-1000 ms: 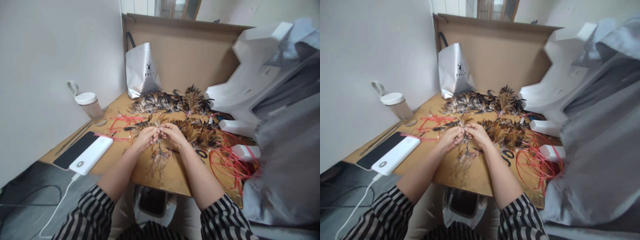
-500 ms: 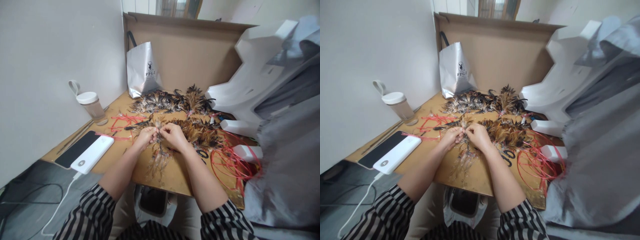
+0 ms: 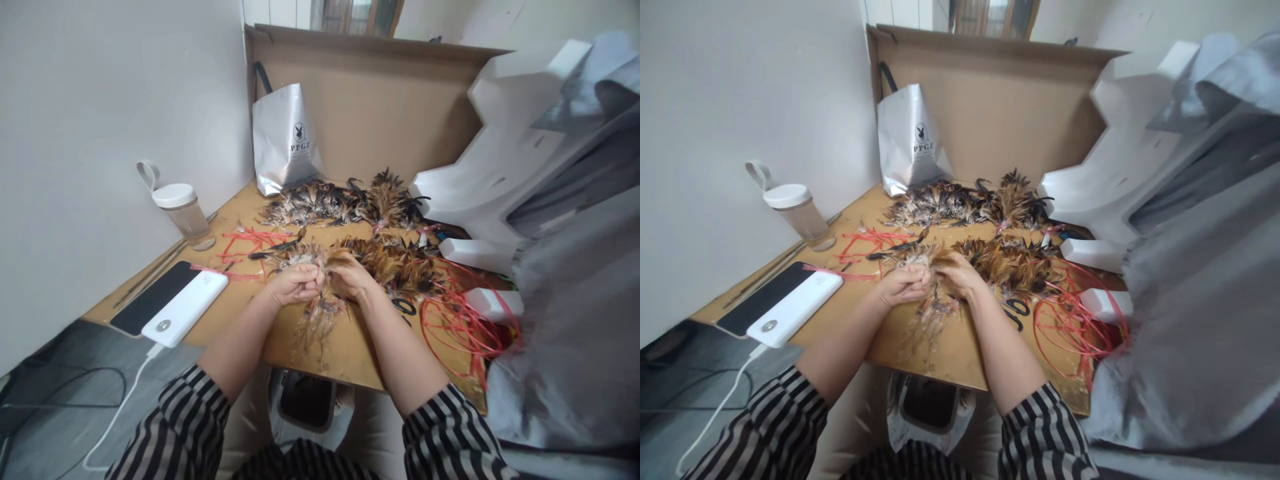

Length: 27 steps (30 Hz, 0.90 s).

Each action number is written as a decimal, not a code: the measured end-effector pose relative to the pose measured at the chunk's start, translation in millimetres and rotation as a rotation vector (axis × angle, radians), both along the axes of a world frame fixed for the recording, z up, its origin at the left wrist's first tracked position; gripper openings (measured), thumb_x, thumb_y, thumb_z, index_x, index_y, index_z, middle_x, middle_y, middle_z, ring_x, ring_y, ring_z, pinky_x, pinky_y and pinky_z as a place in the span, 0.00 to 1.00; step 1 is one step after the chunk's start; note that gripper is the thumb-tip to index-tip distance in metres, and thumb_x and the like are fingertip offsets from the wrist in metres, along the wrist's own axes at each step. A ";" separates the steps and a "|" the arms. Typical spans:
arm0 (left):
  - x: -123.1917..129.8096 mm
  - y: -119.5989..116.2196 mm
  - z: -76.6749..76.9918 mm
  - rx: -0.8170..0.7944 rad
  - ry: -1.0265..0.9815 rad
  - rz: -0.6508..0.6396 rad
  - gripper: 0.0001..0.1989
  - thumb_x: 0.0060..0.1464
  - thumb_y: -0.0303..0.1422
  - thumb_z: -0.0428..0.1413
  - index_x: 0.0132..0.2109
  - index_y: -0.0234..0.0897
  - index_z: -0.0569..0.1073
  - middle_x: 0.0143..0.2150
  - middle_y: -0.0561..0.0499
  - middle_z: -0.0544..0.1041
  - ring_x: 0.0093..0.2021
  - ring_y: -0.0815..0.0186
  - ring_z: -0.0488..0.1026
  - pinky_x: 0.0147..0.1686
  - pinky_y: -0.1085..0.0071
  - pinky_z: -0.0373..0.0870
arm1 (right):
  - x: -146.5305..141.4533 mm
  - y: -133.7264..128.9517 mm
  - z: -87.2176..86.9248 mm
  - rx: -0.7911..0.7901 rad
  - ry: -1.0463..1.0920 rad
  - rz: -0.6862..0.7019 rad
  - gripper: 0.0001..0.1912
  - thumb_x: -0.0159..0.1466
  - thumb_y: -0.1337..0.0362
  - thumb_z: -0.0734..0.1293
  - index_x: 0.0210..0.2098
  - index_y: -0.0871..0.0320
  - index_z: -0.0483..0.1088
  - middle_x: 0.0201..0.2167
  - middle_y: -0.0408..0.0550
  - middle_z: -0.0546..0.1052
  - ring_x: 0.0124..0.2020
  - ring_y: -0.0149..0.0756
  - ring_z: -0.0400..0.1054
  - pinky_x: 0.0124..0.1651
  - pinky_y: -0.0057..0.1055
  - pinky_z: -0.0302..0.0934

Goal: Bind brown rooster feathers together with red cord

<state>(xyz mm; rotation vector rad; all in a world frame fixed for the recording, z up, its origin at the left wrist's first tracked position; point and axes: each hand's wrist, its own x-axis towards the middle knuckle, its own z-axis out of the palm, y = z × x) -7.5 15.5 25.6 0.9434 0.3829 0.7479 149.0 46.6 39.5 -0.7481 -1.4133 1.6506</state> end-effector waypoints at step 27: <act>7.2 11.8 -3.7 -0.055 0.216 0.422 0.11 0.43 0.34 0.60 0.30 0.31 0.68 0.19 0.56 0.63 0.16 0.78 0.61 0.12 0.84 0.50 | 2.4 9.7 1.4 0.238 -0.279 -0.340 0.04 0.46 0.66 0.65 0.19 0.62 0.67 0.17 0.41 0.69 0.19 0.25 0.59 0.24 0.23 0.53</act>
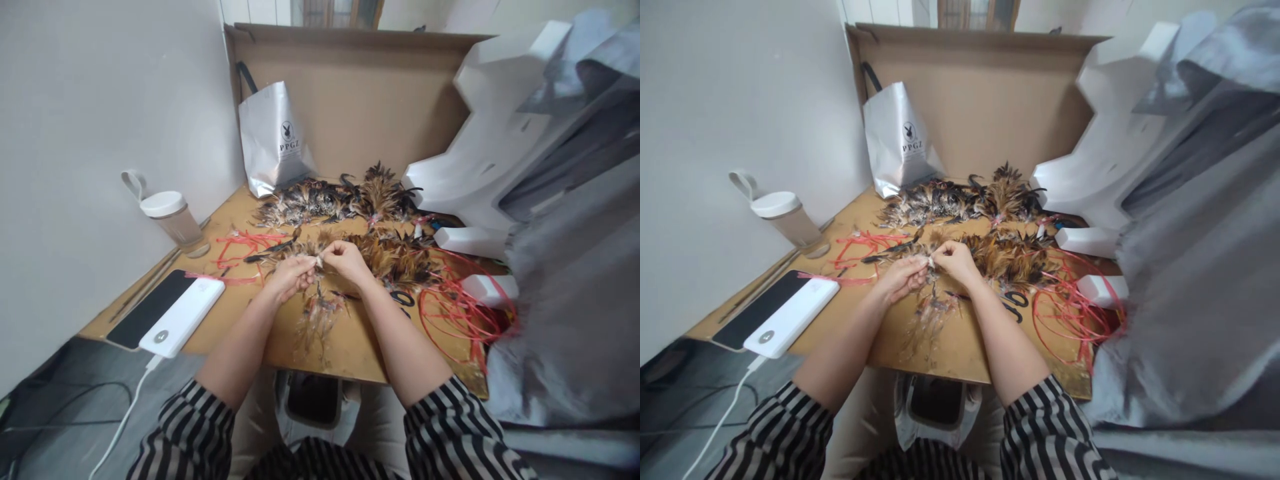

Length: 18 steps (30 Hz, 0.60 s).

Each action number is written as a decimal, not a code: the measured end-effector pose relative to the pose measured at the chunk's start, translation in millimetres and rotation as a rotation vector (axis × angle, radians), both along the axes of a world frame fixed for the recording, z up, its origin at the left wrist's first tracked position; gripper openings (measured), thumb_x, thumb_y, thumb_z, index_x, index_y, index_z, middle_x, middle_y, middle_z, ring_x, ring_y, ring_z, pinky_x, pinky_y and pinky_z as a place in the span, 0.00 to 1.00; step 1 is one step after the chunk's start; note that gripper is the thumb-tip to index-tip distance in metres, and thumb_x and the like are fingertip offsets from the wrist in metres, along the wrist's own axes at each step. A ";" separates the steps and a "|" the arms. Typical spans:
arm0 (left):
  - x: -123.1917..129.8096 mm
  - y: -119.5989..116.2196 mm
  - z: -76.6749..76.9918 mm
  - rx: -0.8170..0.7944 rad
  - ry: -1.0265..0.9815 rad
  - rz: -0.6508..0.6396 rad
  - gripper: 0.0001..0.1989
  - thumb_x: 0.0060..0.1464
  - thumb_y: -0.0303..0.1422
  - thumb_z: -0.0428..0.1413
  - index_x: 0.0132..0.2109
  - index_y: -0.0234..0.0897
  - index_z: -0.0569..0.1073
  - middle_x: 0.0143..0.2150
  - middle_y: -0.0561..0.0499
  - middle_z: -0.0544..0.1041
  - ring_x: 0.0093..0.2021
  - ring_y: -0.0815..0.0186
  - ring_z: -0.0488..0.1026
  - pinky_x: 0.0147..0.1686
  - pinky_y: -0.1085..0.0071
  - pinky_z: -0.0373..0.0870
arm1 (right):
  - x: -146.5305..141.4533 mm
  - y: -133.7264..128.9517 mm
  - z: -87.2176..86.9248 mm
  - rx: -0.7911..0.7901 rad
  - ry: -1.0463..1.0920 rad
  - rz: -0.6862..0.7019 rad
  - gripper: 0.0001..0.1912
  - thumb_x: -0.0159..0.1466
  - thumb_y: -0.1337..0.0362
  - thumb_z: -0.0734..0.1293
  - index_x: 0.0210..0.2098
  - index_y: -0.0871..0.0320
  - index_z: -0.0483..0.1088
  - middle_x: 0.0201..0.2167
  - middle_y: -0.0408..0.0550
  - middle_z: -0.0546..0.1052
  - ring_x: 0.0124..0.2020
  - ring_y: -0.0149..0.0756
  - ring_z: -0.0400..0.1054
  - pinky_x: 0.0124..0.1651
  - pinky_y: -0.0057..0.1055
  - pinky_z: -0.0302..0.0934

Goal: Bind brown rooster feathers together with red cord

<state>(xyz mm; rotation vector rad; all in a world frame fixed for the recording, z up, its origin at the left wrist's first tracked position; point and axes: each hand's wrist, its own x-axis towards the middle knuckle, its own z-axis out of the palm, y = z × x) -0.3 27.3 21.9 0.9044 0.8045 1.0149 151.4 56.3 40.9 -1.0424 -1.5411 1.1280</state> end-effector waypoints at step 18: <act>-0.3 -2.2 2.5 0.243 0.123 0.136 0.15 0.45 0.40 0.58 0.34 0.30 0.74 0.19 0.53 0.69 0.16 0.78 0.60 0.16 0.80 0.54 | 4.8 3.0 -7.7 -0.170 -0.008 0.198 0.05 0.45 0.67 0.66 0.17 0.62 0.65 0.12 0.37 0.64 0.16 0.22 0.53 0.22 0.22 0.47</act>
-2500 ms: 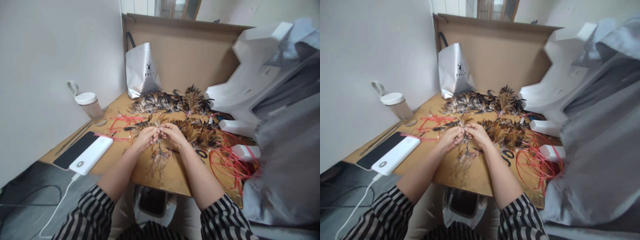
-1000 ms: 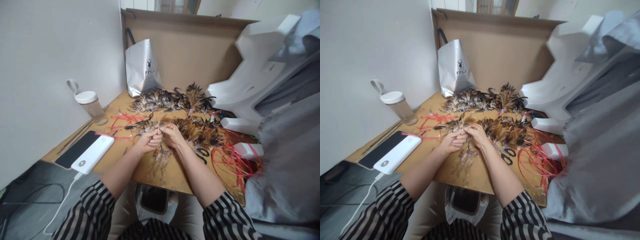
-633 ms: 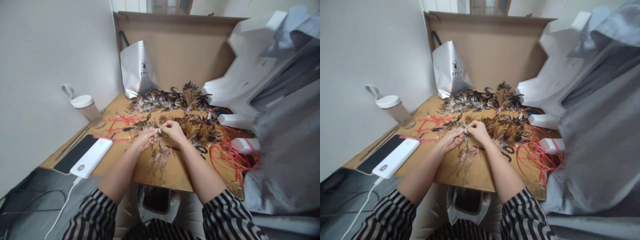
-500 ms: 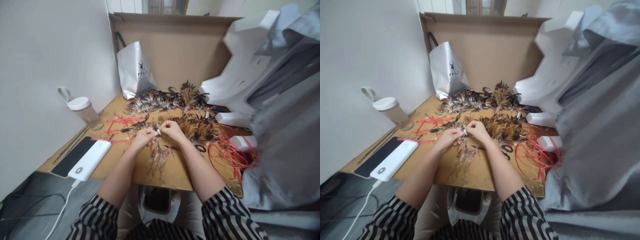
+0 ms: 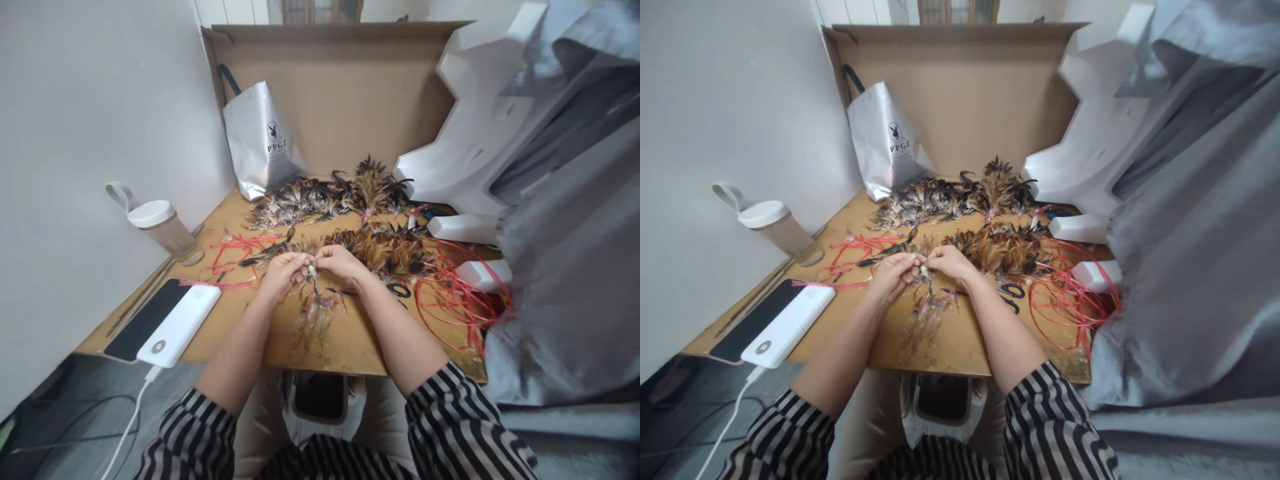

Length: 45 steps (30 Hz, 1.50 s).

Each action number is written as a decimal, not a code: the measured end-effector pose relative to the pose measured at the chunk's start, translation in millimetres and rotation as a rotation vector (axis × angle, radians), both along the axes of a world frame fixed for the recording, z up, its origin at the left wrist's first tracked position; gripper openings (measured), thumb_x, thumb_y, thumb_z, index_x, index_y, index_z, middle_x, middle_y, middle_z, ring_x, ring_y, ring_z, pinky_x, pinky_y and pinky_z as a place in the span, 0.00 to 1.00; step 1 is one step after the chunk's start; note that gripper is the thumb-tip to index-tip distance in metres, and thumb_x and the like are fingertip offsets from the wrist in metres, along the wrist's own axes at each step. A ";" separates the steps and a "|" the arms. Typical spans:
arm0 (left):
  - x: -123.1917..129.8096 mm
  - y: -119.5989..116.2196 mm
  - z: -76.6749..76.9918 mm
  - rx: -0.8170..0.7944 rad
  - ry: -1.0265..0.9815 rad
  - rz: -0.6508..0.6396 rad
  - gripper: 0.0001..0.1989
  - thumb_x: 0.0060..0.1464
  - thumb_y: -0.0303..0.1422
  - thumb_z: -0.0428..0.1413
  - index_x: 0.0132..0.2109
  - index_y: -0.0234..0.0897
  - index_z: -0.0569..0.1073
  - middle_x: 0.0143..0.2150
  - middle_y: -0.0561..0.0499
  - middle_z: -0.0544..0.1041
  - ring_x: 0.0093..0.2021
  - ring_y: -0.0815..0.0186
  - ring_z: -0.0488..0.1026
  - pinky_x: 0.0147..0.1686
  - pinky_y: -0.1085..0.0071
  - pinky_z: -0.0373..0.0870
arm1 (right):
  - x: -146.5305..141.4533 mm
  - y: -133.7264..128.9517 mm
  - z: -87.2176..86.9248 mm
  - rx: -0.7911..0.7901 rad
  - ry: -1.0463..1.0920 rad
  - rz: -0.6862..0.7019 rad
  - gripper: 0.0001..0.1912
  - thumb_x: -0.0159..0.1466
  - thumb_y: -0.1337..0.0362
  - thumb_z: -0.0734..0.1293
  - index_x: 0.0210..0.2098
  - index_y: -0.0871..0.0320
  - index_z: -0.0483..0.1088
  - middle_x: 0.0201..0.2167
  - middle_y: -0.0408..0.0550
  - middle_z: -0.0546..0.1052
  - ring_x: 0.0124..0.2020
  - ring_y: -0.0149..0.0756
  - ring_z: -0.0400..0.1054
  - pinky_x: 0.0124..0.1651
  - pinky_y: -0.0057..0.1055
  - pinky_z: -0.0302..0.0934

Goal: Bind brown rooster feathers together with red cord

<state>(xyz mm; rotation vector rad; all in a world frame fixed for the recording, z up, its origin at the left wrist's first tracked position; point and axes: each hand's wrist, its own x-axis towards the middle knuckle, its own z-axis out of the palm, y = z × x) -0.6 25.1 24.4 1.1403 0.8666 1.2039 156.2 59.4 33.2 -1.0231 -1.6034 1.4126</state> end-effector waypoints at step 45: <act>-4.3 12.1 -19.5 0.020 0.175 0.072 0.13 0.39 0.36 0.61 0.30 0.32 0.70 0.21 0.53 0.70 0.16 0.78 0.59 0.15 0.80 0.52 | -2.8 5.7 -18.6 0.426 -0.248 -0.070 0.08 0.51 0.68 0.63 0.30 0.61 0.73 0.25 0.43 0.74 0.27 0.28 0.64 0.34 0.24 0.57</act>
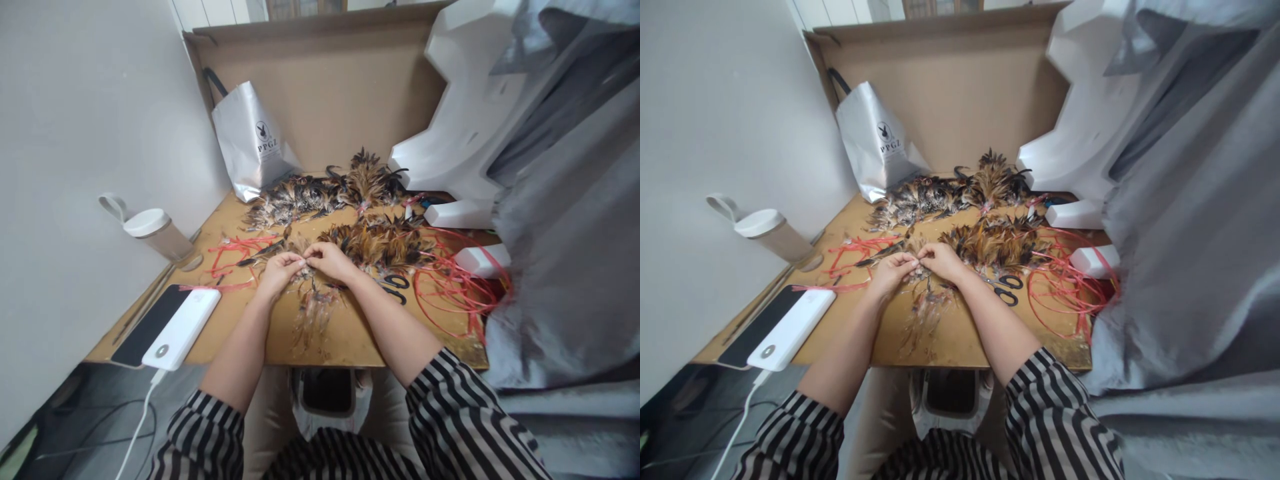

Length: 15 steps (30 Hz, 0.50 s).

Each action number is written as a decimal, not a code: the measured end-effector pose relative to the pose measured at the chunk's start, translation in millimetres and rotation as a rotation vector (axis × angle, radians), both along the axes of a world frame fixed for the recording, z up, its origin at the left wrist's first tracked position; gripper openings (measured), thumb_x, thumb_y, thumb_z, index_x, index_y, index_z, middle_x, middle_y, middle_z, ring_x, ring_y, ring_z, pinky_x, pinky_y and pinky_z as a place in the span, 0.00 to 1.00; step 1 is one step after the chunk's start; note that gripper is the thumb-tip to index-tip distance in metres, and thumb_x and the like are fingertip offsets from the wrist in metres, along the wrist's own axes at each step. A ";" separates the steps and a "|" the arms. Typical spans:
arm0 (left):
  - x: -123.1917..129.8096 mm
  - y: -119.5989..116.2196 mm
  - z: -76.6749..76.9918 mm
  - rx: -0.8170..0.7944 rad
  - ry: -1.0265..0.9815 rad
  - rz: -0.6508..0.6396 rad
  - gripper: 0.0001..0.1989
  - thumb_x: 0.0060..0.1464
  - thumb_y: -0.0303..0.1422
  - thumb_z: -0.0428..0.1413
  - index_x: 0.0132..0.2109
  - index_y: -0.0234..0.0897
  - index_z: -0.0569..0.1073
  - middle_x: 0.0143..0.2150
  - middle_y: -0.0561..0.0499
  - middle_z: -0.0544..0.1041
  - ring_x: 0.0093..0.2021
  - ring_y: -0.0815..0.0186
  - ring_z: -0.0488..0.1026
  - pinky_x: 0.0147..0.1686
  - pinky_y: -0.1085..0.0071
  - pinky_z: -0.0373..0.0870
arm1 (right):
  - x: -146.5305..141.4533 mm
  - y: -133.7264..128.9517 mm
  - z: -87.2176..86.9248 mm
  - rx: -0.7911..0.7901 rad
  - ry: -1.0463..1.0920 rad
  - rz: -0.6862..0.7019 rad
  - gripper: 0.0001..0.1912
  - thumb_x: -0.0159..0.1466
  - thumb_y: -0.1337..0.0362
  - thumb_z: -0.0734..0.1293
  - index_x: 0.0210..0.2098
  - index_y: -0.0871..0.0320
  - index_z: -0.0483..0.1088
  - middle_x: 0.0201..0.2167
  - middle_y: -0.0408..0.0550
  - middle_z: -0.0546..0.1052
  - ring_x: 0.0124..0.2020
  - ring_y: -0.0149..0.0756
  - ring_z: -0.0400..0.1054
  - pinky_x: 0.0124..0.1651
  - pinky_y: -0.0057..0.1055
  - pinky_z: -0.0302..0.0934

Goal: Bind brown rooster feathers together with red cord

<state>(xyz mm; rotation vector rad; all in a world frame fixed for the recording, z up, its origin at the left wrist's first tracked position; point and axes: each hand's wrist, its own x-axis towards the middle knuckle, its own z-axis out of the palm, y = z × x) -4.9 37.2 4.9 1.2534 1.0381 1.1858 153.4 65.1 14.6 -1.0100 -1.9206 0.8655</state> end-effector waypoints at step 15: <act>-2.8 4.6 -0.7 -0.076 -0.053 0.072 0.13 0.36 0.35 0.62 0.29 0.31 0.70 0.22 0.52 0.72 0.17 0.77 0.62 0.15 0.80 0.53 | 0.0 -2.7 9.3 -0.026 0.020 0.016 0.05 0.51 0.67 0.63 0.24 0.63 0.71 0.23 0.44 0.73 0.25 0.27 0.63 0.31 0.23 0.56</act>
